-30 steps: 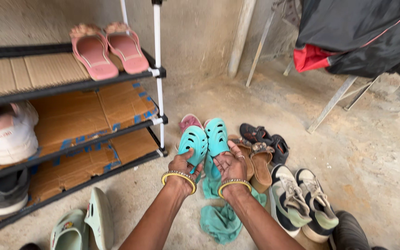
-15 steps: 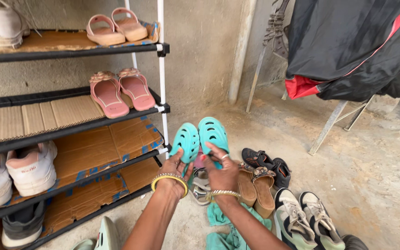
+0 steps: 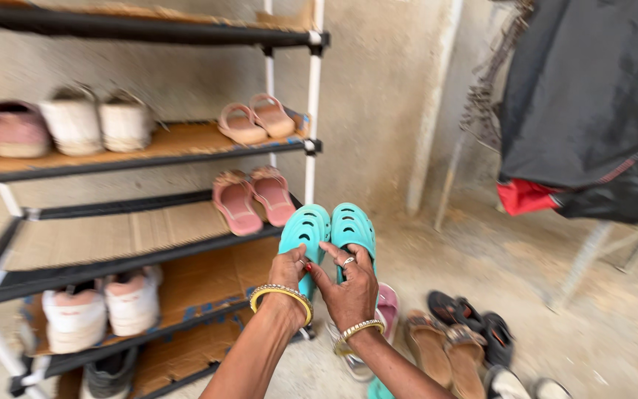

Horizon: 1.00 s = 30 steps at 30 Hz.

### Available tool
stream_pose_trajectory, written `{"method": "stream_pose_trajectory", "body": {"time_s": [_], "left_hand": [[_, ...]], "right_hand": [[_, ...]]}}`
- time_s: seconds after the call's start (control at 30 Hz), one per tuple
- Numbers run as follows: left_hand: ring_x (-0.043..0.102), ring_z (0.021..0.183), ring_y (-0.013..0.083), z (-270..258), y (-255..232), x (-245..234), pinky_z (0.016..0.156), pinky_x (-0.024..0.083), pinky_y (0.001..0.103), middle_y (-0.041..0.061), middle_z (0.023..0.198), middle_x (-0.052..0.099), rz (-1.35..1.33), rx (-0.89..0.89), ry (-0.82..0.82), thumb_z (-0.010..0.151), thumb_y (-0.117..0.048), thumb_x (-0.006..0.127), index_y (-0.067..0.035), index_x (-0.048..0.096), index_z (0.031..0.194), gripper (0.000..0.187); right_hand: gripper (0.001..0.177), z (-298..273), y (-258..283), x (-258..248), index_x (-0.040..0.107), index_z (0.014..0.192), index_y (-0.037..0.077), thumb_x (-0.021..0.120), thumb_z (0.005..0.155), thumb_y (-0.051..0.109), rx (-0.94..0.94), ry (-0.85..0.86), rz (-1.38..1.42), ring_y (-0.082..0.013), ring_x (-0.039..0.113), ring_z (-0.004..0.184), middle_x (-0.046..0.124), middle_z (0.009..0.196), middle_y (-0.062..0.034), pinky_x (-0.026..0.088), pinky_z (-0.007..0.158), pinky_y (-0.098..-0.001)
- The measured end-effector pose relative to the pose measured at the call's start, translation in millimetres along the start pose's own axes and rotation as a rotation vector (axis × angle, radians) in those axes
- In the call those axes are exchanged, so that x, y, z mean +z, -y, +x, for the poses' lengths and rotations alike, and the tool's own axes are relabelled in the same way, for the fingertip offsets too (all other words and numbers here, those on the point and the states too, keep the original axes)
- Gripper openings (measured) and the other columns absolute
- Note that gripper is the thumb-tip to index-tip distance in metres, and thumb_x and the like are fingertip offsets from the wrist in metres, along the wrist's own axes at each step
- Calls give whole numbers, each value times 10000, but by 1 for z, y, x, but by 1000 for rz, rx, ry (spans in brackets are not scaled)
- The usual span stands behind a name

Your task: The person wipes several pairs of shoes with a cloth and places them on a multi-tier shoe rack. The person cleans teal clogs, beige sandals, pink slip-ons, and brown platform sandals, then arranges them on the rack.

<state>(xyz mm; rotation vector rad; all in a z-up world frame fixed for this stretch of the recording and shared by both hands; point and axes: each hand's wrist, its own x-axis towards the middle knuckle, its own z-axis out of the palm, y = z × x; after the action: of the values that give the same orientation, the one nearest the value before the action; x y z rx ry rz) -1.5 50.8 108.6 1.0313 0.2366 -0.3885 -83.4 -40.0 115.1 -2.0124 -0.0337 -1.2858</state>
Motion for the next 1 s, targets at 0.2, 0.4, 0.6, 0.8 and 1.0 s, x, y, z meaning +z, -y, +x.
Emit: {"method": "stream_pose_trajectory", "body": {"time_s": [0.2, 0.4, 0.6, 0.8, 1.0], "left_hand": [[571, 875, 204, -30, -53, -5, 824, 467, 384, 65, 972, 638, 28, 138, 17, 878, -275, 619, -88, 646, 1021, 236], [598, 863, 210, -49, -126, 4, 805, 465, 336, 109, 938, 669, 245, 517, 66, 824, -97, 652, 50, 666, 1091, 305], [636, 1151, 204, -49, -187, -5, 1017, 454, 307, 149, 1234, 699, 280, 644, -86, 839, -81, 655, 44, 581, 1276, 461], [610, 1242, 201, -31, -239, -27, 1070, 422, 299, 110, 1392, 661, 318, 709, -106, 812, -23, 601, 30, 505, 1313, 513], [688, 1122, 221, -23, -286, -43, 979, 504, 309, 175, 1226, 758, 471, 866, -118, 835, -21, 559, 62, 576, 1265, 438]], "right_hand": [[437, 43, 34, 24, 767, 1141, 122, 841, 712, 159, -152, 4, 44, -305, 668, 991, 687, 1077, -110, 540, 829, -412], [442, 94, 73, 52, 765, 1192, 116, 792, 750, 113, 24, 56, 271, -282, 708, 947, 711, 1092, -116, 571, 815, -378], [307, 133, 120, 87, 777, 1135, 121, 718, 835, 124, 98, 114, 392, -232, 794, 883, 798, 1029, -94, 584, 786, -349], [277, 167, 146, 131, 808, 1091, 144, 750, 824, 187, 80, 155, 278, -283, 766, 891, 777, 978, -161, 574, 794, -377], [242, 209, 143, 189, 819, 1035, 119, 751, 813, 188, -18, 162, 242, -289, 776, 819, 773, 922, -166, 595, 762, -370]]}}
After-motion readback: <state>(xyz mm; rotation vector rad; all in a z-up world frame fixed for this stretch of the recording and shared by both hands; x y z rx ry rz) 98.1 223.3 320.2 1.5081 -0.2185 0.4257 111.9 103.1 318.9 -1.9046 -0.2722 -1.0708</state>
